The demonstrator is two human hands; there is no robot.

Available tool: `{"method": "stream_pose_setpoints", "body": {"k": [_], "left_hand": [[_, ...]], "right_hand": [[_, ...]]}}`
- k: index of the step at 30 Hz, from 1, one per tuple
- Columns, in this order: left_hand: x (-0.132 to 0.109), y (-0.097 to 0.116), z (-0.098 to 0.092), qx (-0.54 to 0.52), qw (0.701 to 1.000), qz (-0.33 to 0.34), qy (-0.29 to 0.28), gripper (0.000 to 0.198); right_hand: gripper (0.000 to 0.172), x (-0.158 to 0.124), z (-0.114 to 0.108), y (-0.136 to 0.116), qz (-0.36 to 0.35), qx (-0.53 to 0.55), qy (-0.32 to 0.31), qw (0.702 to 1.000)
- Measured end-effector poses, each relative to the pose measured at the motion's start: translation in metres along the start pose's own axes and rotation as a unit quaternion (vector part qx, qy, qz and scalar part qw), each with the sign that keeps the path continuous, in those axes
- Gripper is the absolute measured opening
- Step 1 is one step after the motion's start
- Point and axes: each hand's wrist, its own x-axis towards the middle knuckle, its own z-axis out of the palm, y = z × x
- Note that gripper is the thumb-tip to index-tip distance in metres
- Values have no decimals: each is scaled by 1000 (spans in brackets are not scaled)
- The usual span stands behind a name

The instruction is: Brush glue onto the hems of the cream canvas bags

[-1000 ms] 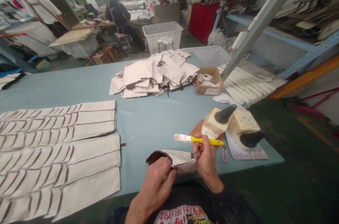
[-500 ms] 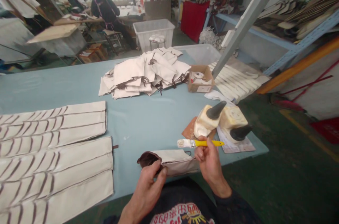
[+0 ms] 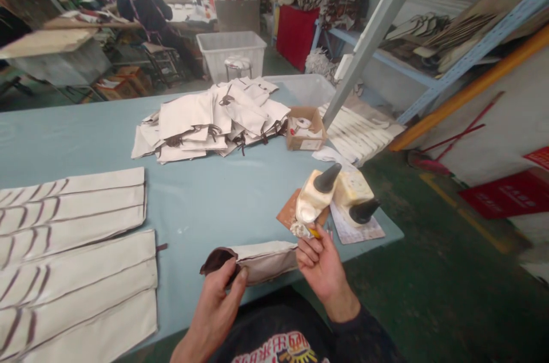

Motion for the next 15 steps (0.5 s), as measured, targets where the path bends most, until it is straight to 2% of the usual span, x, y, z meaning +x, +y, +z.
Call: {"method": "stream_pose_setpoints", "body": {"k": [2,4,7,9,12,15], "left_hand": [[0,-1,1,4,1000,-6,10,42],[-1,-3,0,8,1000,-16,21,42],[-3,-7,-5,4,999,-30,43,41],[-5,-13,-8,-1,997,-46,60,42],[-8,-21,-12,4,993,-80,88,44],[-10,-27,-13,16,989,-102,106,48]], "right_hand": [[32,1,-4,-1,-9,-22,13,1000],[35,4,-12,-7,-66,-91,53,992],[37,11,-33,-27,-188,-207,136,950],[36,17,-50,-44,-235,-246,171,924],[42,26,-71,-59,-267,-302,194,894],[51,35,-82,-54,-276,-364,187,870]]}}
